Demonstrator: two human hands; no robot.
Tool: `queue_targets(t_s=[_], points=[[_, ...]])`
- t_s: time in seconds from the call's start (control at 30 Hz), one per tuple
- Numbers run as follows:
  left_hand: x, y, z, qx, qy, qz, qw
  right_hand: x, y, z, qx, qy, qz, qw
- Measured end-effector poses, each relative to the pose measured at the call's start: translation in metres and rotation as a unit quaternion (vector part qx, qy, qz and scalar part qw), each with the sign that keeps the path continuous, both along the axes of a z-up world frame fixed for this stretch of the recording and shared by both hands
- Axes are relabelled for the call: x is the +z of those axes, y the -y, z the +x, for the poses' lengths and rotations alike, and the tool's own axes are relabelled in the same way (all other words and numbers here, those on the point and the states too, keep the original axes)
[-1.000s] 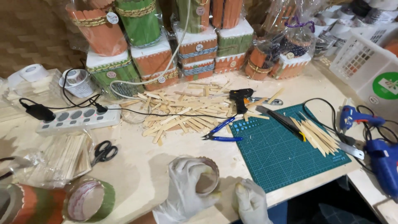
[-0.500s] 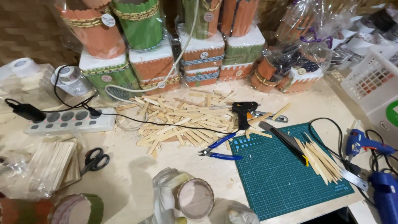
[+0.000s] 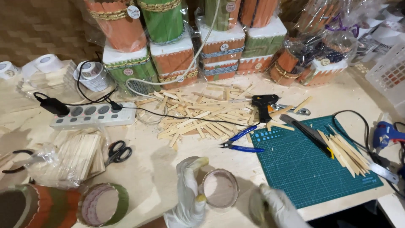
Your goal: The person is using a hot glue gun to attach small wooden sticks to a circular base to create a decorative craft item.
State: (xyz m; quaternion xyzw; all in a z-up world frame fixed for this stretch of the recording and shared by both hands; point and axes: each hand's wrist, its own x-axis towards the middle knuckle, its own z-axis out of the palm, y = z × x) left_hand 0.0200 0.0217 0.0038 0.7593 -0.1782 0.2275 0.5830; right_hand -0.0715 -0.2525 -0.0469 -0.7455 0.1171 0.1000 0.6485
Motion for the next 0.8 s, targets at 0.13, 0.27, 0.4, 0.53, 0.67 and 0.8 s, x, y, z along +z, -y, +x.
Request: queue_targets(t_s=[0.13, 0.27, 0.4, 0.53, 0.67, 0.8], points=[[0.016, 0.001, -0.001, 0.004, -0.024, -0.04, 0.999, 0.103, -0.038, 0.085, 0.088, 0.144, -0.069, 0.983], [0.02, -0.004, 0.005, 0.039, -0.05, -0.082, 0.995, 0.188, -0.102, 0.141, -0.071, -0.095, -0.235, 0.965], [0.023, -0.006, 0.012, 0.063, -0.113, -0.133, 0.983, 0.086, -0.075, 0.216, 0.013, 0.11, -0.515, 0.85], [0.018, -0.005, 0.017, 0.075, -0.121, -0.139, 0.98, 0.006, -0.056, 0.252, -0.041, 0.266, -0.763, 0.588], [0.011, 0.0, 0.025, 0.067, -0.13, -0.153, 0.977, 0.007, -0.051, 0.25, -0.038, 0.272, -0.751, 0.6], [0.008, 0.002, 0.027, 0.073, -0.159, -0.171, 0.97, 0.016, -0.045, 0.246, -0.047, 0.304, -0.653, 0.692]])
